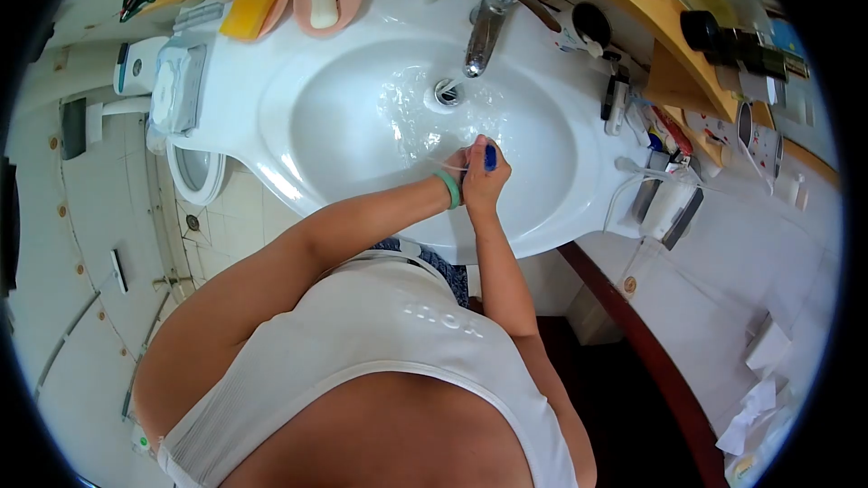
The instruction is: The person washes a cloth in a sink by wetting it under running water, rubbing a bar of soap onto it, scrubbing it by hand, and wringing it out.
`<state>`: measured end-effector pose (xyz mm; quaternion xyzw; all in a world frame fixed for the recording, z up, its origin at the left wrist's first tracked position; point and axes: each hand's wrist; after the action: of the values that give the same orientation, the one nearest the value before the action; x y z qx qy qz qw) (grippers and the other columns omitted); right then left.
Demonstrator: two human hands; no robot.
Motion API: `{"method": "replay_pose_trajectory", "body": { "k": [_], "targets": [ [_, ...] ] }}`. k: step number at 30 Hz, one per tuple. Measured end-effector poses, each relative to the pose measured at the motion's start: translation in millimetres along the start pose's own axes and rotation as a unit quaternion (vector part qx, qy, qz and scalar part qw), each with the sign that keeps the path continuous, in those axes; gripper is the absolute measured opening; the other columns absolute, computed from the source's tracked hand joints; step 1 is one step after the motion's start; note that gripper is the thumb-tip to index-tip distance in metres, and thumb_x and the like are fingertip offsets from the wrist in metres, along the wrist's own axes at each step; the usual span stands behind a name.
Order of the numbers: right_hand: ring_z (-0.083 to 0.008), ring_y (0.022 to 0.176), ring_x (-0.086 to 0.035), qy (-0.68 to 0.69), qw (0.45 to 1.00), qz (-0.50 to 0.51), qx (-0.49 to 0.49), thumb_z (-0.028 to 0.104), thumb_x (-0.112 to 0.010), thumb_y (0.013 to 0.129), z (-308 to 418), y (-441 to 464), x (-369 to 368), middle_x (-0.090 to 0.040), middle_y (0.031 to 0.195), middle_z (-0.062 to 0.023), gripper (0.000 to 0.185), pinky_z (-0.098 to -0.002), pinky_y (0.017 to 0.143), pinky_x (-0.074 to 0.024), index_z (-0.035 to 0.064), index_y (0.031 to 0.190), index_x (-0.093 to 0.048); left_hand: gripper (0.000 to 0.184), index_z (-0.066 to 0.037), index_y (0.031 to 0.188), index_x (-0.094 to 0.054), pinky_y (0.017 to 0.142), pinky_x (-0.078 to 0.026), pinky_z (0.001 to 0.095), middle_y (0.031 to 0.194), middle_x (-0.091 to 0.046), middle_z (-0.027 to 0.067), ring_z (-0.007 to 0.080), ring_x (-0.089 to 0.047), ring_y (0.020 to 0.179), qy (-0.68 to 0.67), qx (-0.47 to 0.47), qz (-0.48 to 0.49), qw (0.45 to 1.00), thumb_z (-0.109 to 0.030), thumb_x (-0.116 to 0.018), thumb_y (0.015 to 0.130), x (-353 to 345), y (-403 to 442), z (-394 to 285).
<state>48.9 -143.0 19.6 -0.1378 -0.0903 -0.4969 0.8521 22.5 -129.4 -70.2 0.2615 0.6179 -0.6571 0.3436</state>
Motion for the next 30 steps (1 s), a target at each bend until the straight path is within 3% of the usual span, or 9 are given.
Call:
{"method": "replay_pose_trajectory", "body": {
  "k": [6, 10, 14, 16, 18, 20, 24, 27, 30],
  "targets": [
    [-0.0088, 0.057, -0.045, 0.217, 0.963, 0.057, -0.147, 0.023, -0.053, 0.090, -12.1, 17.7, 4.8, -0.050, 0.061, -0.0018, 0.032, -0.0248, 0.055, -0.0369, 0.0018, 0.066, -0.051, 0.032, -0.008, 0.068, -0.061, 0.061, -0.045, 0.0362, 0.069, -0.058, 0.0085, 0.0212, -0.058, 0.066, 0.118, -0.068, -0.089, 0.987, -0.030, -0.045, 0.086, 47.1, 42.5, 0.3],
    [-0.0112, 0.067, -0.051, 0.172, 0.960, 0.139, -0.169, 0.029, -0.061, 0.085, -19.0, 50.0, -12.9, -0.056, 0.073, -0.0017, 0.027, -0.0214, 0.065, -0.0407, 0.0025, 0.087, -0.058, 0.063, 0.003, 0.094, -0.064, 0.074, -0.046, 0.0381, 0.089, -0.064, 0.0219, 0.0310, -0.063, 0.084, 0.507, -0.135, -0.209, 0.826, -0.054, -0.039, 0.086, 14.9, -0.6, -87.1],
    [-0.0118, 0.072, -0.056, 0.064, 0.980, 0.171, -0.083, 0.013, -0.064, 0.080, -33.4, 96.2, -30.3, -0.060, 0.081, -0.0033, 0.022, -0.0233, 0.067, -0.0440, 0.0023, 0.098, -0.057, 0.045, 0.004, 0.098, -0.061, 0.075, -0.047, 0.0331, 0.089, -0.065, 0.0148, 0.0229, -0.061, 0.085, 0.506, -0.273, -0.217, 0.789, -0.037, -0.062, 0.081, 28.4, -24.5, -165.2],
    [-0.0121, 0.073, -0.057, -0.044, 0.981, 0.179, -0.065, 0.007, -0.064, 0.079, -41.9, 109.0, -32.9, -0.061, 0.084, -0.0038, 0.024, -0.0240, 0.068, -0.0454, 0.0024, 0.101, -0.057, 0.044, -0.001, 0.104, -0.058, 0.076, -0.048, 0.0333, 0.091, -0.063, 0.0091, 0.0201, -0.060, 0.085, 0.447, -0.317, -0.214, 0.809, -0.038, -0.063, 0.081, 12.6, -42.4, -183.5],
    [-0.0139, 0.074, -0.059, 0.220, 0.951, 0.112, -0.187, -0.003, -0.061, 0.076, -46.9, 112.4, -39.3, -0.062, 0.087, -0.0057, 0.030, -0.0252, 0.068, -0.0479, 0.0029, 0.105, -0.057, 0.044, -0.005, 0.109, -0.054, 0.076, -0.048, 0.0341, 0.092, -0.062, 0.0071, 0.0196, -0.060, 0.086, 0.359, -0.294, -0.208, 0.861, -0.038, -0.063, 0.082, -17.6, -57.3, -184.6],
    [-0.0140, 0.079, -0.059, 0.213, 0.945, 0.122, -0.214, -0.002, -0.061, 0.074, -28.3, 95.1, -48.5, -0.062, 0.089, -0.0065, 0.031, -0.0266, 0.072, -0.0484, 0.0018, 0.105, -0.057, 0.045, -0.008, 0.113, -0.051, 0.076, -0.048, 0.0349, 0.094, -0.060, 0.0052, 0.0190, -0.059, 0.086, 0.264, -0.266, -0.197, 0.906, -0.039, -0.062, 0.082, -24.1, -44.1, -180.9],
    [-0.0215, 0.089, -0.060, -0.126, 0.978, 0.131, 0.101, 0.005, -0.070, 0.065, 10.9, 39.3, -66.4, -0.061, 0.094, -0.0076, 0.037, -0.0296, 0.079, -0.0466, 0.0062, 0.101, -0.061, 0.038, -0.014, 0.110, -0.050, 0.076, -0.048, 0.0360, 0.094, -0.057, 0.0060, 0.0192, -0.057, 0.083, 0.063, -0.064, 0.080, 0.993, -0.042, -0.057, 0.085, 39.2, 44.5, -168.3],
    [-0.0289, 0.087, -0.060, -0.256, 0.960, 0.083, 0.083, 0.023, -0.068, 0.067, 29.5, 48.0, -63.3, -0.061, 0.095, -0.0117, 0.034, -0.0332, 0.076, -0.0467, 0.0080, 0.097, -0.062, 0.034, -0.011, 0.106, -0.052, 0.078, -0.049, 0.0344, 0.093, -0.059, 0.0070, 0.0201, -0.059, 0.084, -0.078, 0.043, 0.234, 0.968, -0.039, -0.049, 0.089, 23.5, 47.7, -127.9],
    [-0.0335, 0.087, -0.058, -0.279, 0.959, 0.013, -0.047, 0.029, -0.062, 0.071, 2.9, 90.4, -50.8, -0.058, 0.099, -0.0172, 0.035, -0.0407, 0.075, -0.0453, 0.0047, 0.096, -0.059, 0.034, -0.006, 0.106, -0.056, 0.077, -0.050, 0.0331, 0.099, -0.060, 0.0102, 0.0211, -0.061, 0.083, 0.183, -0.113, -0.096, 0.972, -0.032, -0.040, 0.091, -36.0, 11.1, -102.9]
  ]
}}
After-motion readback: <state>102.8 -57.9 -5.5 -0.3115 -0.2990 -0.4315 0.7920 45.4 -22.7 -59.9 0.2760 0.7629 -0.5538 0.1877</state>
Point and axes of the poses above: each hand's wrist, its own y-axis towards the middle knuckle, its own x-axis out of the back of the hand, z = x × y
